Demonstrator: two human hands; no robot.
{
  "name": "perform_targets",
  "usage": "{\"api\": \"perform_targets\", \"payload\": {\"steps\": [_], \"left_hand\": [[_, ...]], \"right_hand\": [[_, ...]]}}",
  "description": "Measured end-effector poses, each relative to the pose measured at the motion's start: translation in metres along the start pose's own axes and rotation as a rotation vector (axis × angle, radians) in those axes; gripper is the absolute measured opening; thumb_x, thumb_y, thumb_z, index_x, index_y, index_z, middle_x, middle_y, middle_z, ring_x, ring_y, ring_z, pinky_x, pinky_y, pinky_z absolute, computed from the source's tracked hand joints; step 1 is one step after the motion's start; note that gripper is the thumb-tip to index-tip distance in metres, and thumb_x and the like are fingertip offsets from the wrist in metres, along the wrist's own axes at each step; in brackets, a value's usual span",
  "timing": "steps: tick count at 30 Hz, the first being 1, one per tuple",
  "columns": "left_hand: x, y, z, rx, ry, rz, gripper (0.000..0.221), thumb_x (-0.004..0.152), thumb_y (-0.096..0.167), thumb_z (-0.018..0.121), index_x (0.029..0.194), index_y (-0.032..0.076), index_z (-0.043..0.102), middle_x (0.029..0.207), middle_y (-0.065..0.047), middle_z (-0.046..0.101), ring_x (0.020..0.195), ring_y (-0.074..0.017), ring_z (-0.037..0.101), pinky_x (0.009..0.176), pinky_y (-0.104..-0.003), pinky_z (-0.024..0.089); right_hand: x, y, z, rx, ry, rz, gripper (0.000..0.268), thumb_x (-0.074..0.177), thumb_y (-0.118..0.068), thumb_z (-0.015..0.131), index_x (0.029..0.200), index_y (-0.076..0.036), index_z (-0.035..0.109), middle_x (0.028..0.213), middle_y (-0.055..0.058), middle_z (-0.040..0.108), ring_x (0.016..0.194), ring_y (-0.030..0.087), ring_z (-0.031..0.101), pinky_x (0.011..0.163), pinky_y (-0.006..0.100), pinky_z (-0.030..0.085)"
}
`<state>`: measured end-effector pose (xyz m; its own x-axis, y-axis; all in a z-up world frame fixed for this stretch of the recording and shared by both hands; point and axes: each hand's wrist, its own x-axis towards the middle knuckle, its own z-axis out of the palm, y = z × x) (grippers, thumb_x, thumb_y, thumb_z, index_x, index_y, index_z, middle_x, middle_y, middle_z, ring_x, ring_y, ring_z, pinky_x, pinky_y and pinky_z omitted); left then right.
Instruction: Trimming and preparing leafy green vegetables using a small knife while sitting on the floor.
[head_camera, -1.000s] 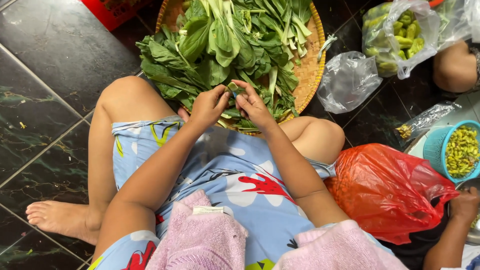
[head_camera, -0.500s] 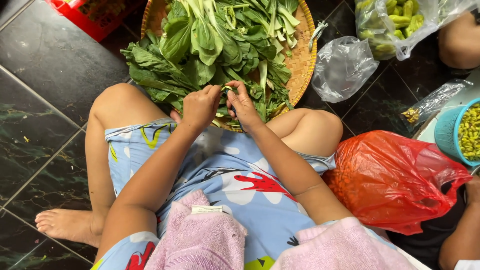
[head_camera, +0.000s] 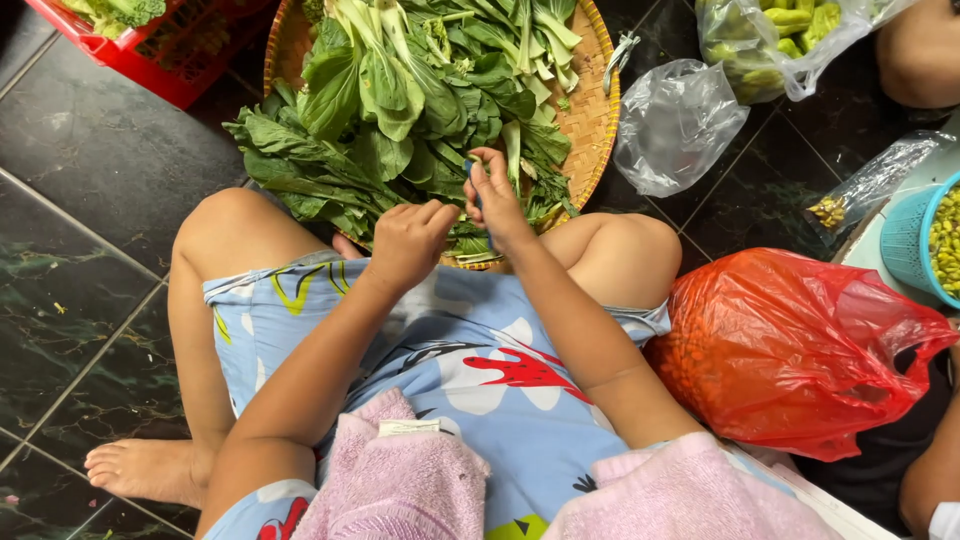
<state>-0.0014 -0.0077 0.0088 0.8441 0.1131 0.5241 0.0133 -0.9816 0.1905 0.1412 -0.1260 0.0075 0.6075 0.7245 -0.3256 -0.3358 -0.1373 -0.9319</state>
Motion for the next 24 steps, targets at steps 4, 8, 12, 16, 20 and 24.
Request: {"api": "perform_targets", "payload": {"steps": [4,8,12,16,20,24], "left_hand": [[0.019,-0.002,-0.035,-0.135,-0.101,-0.151,0.011,0.097,0.024,0.065,0.108,0.022,0.063,0.086,0.002,0.057,0.063,-0.0263,0.069,0.066,-0.041,0.06],[0.02,-0.014,-0.036,-0.355,-0.392,-0.295,0.034,0.091,0.023,0.074,0.118,0.022,0.054,0.085,0.0,0.064,0.071,-0.0336,0.071,0.068,-0.047,0.058],[0.043,-0.019,-0.047,-0.565,-0.599,-0.317,0.062,0.083,0.023,0.083,0.127,0.019,0.04,0.093,-0.007,0.073,0.087,-0.0421,0.072,0.077,-0.058,0.055],[0.083,-0.057,-0.051,-0.759,-0.318,-0.328,0.054,0.089,0.026,0.081,0.127,0.008,0.048,0.103,-0.022,0.072,0.095,-0.0507,0.07,0.083,-0.063,0.053],[0.119,-0.126,-0.032,-0.503,0.025,-0.34,0.034,0.087,-0.017,0.055,0.111,0.005,0.064,0.108,-0.011,0.065,0.092,-0.0258,0.059,0.07,-0.035,0.052],[0.146,-0.162,0.0,-0.058,-0.39,-0.231,0.078,0.08,-0.027,0.055,0.14,0.022,0.065,0.157,-0.014,0.048,0.145,-0.0407,0.034,0.119,-0.058,0.02]], "right_hand": [[-0.01,-0.011,-0.029,-0.276,-0.275,0.065,0.051,0.109,-0.05,0.046,0.146,-0.016,0.041,0.073,-0.001,0.052,0.054,0.008,0.045,0.047,0.02,0.036],[-0.012,-0.015,-0.02,-0.385,-0.249,0.032,0.061,0.091,-0.039,0.079,0.136,-0.008,0.052,0.084,0.007,0.062,0.06,0.012,0.058,0.052,0.024,0.048],[0.002,-0.029,-0.019,-0.302,-0.254,0.024,0.025,0.089,-0.02,0.083,0.099,0.0,0.071,0.074,0.011,0.066,0.045,0.01,0.059,0.04,0.019,0.048],[0.042,-0.084,-0.058,-0.33,0.023,0.002,0.024,0.095,-0.033,0.079,0.098,-0.011,0.07,0.077,0.009,0.07,0.049,0.012,0.063,0.044,0.02,0.049],[0.105,-0.108,-0.115,0.081,0.31,-0.192,0.021,0.089,-0.031,0.079,0.093,-0.014,0.066,0.087,0.008,0.07,0.049,0.008,0.057,0.04,0.018,0.042],[0.145,-0.111,-0.137,0.18,0.502,-0.025,0.049,0.083,-0.04,0.076,0.118,-0.009,0.062,0.096,0.013,0.078,0.043,0.005,0.056,0.03,0.015,0.028]]}}
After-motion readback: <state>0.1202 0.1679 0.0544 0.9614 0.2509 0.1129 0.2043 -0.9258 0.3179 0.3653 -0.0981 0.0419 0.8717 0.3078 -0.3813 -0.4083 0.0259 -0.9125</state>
